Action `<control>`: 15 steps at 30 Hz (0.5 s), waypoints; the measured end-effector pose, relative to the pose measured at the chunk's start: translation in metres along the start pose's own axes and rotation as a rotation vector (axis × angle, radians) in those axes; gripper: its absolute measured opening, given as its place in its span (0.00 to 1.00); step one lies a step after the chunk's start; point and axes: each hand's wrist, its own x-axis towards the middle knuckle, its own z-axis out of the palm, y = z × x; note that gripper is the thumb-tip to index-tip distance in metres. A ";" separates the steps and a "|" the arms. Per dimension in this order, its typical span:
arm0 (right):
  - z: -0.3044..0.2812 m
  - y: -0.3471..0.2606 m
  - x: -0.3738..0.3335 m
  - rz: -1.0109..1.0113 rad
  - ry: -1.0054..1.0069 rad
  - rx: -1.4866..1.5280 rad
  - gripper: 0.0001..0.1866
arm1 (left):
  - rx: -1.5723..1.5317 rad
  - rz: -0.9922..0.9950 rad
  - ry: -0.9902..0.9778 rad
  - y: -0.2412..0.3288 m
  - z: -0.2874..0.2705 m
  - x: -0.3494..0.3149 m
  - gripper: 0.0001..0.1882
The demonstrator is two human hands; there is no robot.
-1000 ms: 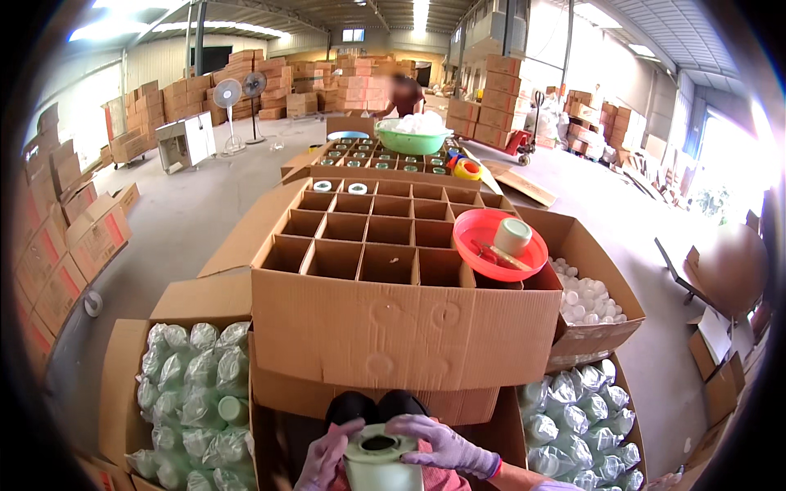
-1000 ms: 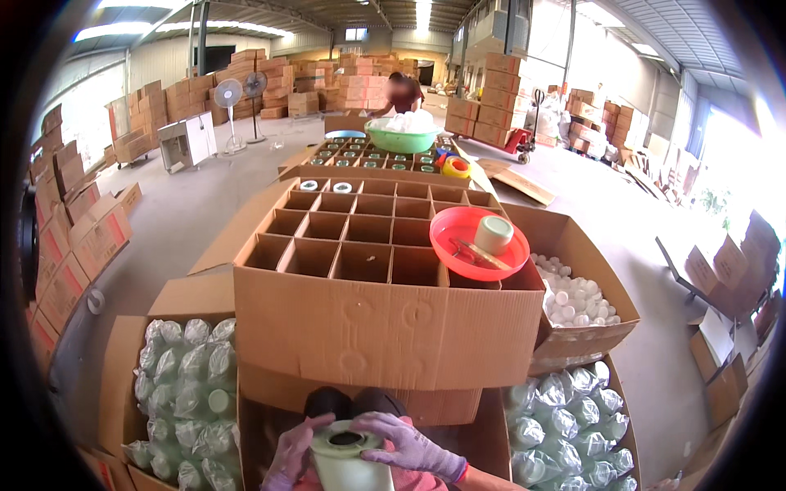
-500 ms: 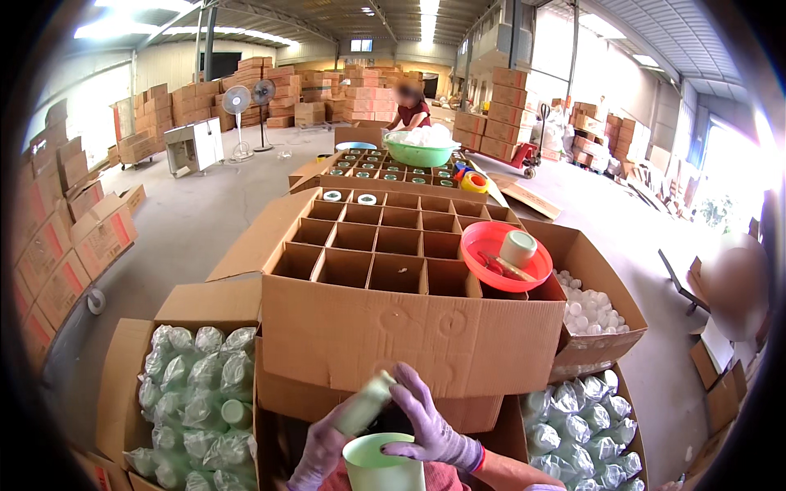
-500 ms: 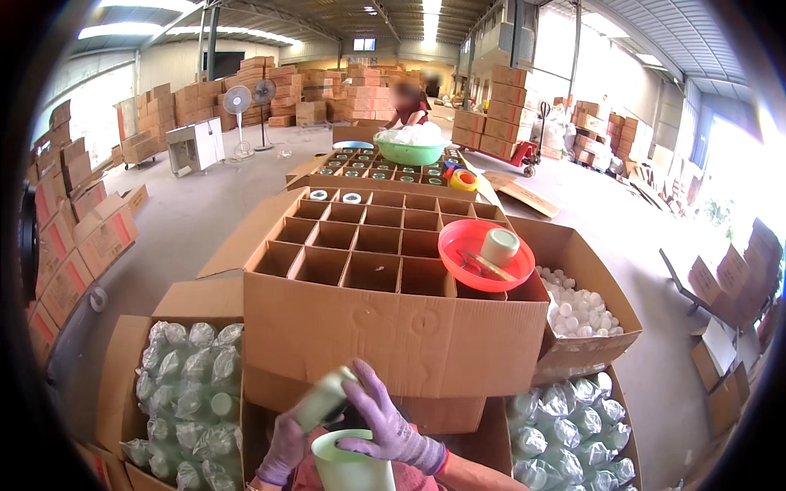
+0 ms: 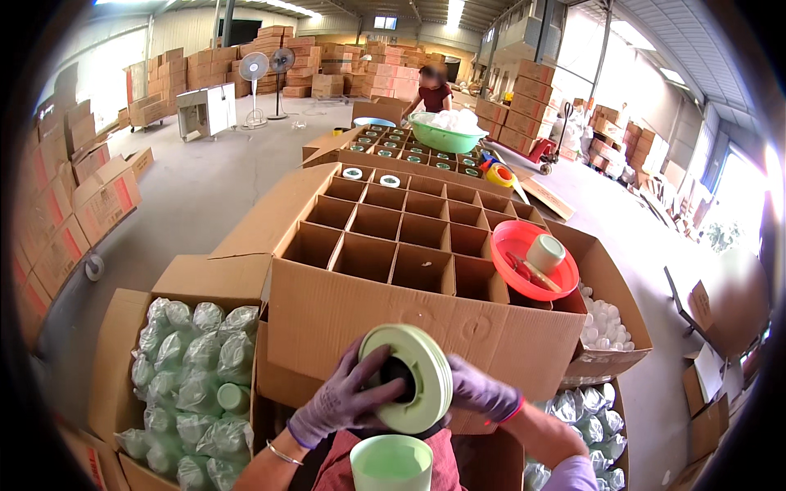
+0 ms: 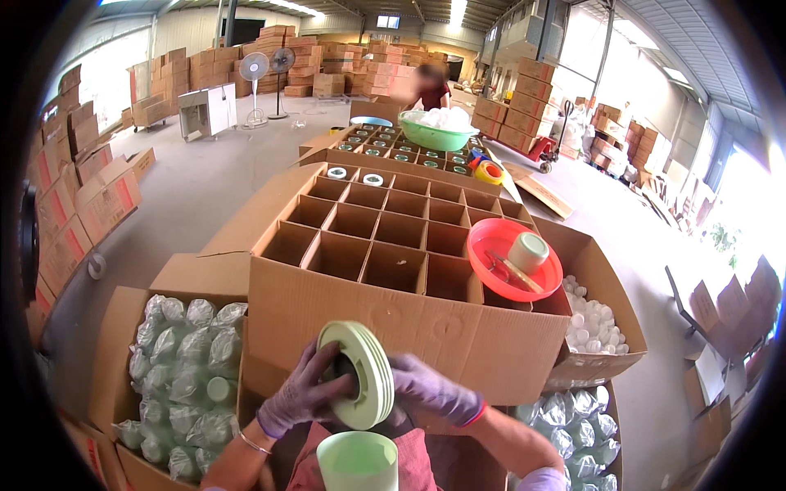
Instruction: The person assembles light green thermos-style containers by inserting a metal inner liner, placing a lid, and adding a red stopper. Each assembled unit is wrapped in a plastic bag and placed into a cardboard box. The person repeats this process for multiple units.
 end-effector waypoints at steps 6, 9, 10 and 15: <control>-0.072 -0.140 0.070 -0.103 0.580 -1.715 0.38 | 0.315 -0.194 0.256 -0.104 -0.006 0.078 0.25; -0.115 -0.161 0.128 0.338 0.412 -2.035 0.45 | 0.448 -0.193 0.321 -0.151 0.011 0.084 0.16; -0.118 -0.172 0.145 0.629 0.324 -1.983 0.46 | 0.497 -0.178 0.322 -0.155 0.022 0.077 0.15; -0.161 -0.201 0.279 -0.185 0.409 -1.830 0.26 | 0.527 -0.148 0.417 -0.159 0.034 0.074 0.06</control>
